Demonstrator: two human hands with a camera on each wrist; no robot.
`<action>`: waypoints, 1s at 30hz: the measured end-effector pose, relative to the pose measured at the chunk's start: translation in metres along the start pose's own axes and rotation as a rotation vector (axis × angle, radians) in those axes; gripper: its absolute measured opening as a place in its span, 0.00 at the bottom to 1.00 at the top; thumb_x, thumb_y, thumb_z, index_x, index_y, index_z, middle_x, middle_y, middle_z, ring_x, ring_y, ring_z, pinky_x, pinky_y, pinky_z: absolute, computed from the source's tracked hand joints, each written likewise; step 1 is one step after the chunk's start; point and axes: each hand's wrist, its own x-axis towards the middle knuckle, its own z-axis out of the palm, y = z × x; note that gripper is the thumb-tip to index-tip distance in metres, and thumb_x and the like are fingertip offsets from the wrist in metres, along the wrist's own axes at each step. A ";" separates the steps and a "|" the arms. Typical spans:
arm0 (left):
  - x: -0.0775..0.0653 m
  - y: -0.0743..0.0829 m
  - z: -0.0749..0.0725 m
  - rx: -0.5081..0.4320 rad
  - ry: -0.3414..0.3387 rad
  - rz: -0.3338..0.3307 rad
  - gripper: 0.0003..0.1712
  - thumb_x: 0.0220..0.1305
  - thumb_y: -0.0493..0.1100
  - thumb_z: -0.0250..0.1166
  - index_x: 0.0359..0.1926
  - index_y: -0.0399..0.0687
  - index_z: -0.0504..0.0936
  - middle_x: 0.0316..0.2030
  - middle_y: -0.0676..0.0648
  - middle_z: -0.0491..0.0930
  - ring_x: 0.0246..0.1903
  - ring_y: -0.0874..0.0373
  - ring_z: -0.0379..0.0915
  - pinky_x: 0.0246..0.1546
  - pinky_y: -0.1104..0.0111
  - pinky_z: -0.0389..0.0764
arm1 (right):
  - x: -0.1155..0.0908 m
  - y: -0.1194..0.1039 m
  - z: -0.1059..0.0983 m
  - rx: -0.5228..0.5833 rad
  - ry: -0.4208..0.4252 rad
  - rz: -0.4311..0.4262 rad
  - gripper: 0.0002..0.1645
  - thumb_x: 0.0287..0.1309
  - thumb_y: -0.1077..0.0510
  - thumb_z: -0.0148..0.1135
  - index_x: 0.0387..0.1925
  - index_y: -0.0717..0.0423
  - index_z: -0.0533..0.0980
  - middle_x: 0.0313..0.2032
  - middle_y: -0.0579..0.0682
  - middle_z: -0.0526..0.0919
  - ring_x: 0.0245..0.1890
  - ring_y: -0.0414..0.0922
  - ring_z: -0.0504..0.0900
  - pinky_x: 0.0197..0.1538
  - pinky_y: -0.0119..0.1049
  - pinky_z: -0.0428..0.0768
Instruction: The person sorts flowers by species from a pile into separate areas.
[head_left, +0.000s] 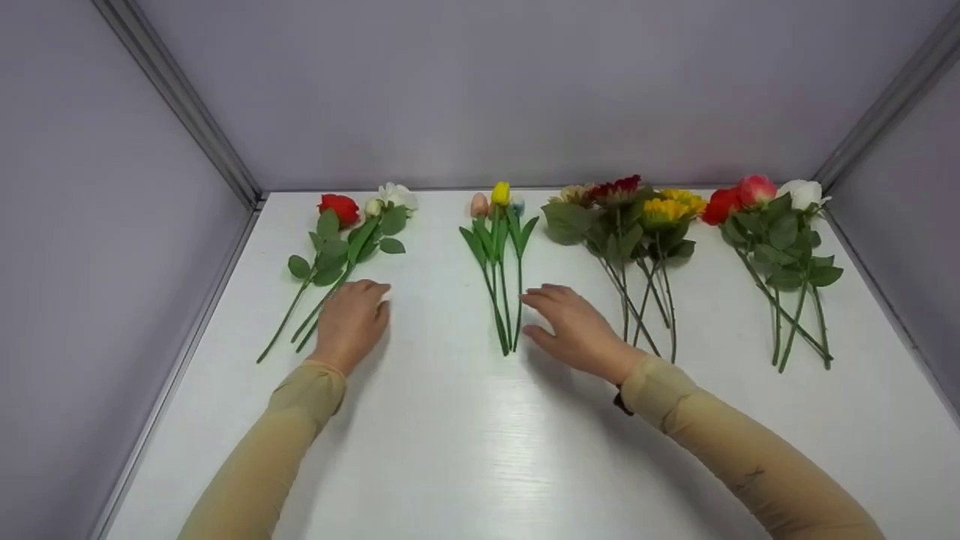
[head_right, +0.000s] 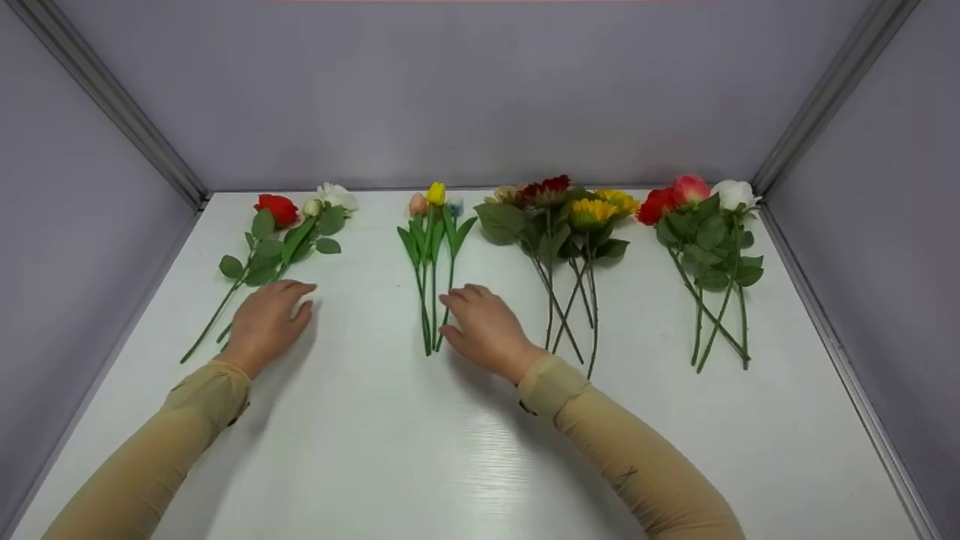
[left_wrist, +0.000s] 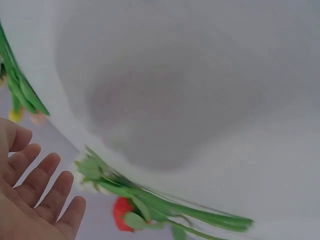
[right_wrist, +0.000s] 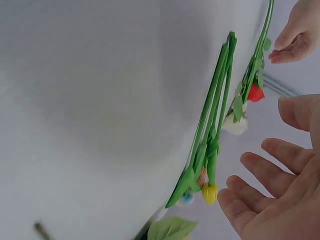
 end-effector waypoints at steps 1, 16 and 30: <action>-0.003 -0.012 -0.002 0.011 0.018 -0.030 0.15 0.70 0.38 0.64 0.55 0.37 0.85 0.50 0.37 0.84 0.52 0.37 0.78 0.53 0.45 0.77 | 0.005 -0.006 0.006 -0.005 -0.018 -0.014 0.31 0.72 0.50 0.63 0.69 0.59 0.72 0.67 0.58 0.75 0.69 0.58 0.69 0.71 0.53 0.66; -0.039 -0.107 -0.026 0.031 -0.062 -0.476 0.26 0.74 0.46 0.58 0.60 0.26 0.77 0.55 0.23 0.75 0.53 0.24 0.71 0.49 0.34 0.74 | 0.077 -0.104 0.072 -0.214 -0.186 -0.176 0.32 0.74 0.48 0.60 0.72 0.55 0.69 0.67 0.55 0.75 0.69 0.55 0.69 0.73 0.45 0.63; -0.039 -0.110 -0.036 0.014 -0.155 -0.518 0.22 0.72 0.43 0.58 0.56 0.29 0.81 0.49 0.27 0.79 0.49 0.28 0.76 0.43 0.39 0.80 | 0.096 -0.149 0.078 -0.243 -0.174 -0.241 0.31 0.73 0.47 0.61 0.71 0.53 0.71 0.67 0.52 0.75 0.70 0.52 0.69 0.73 0.41 0.63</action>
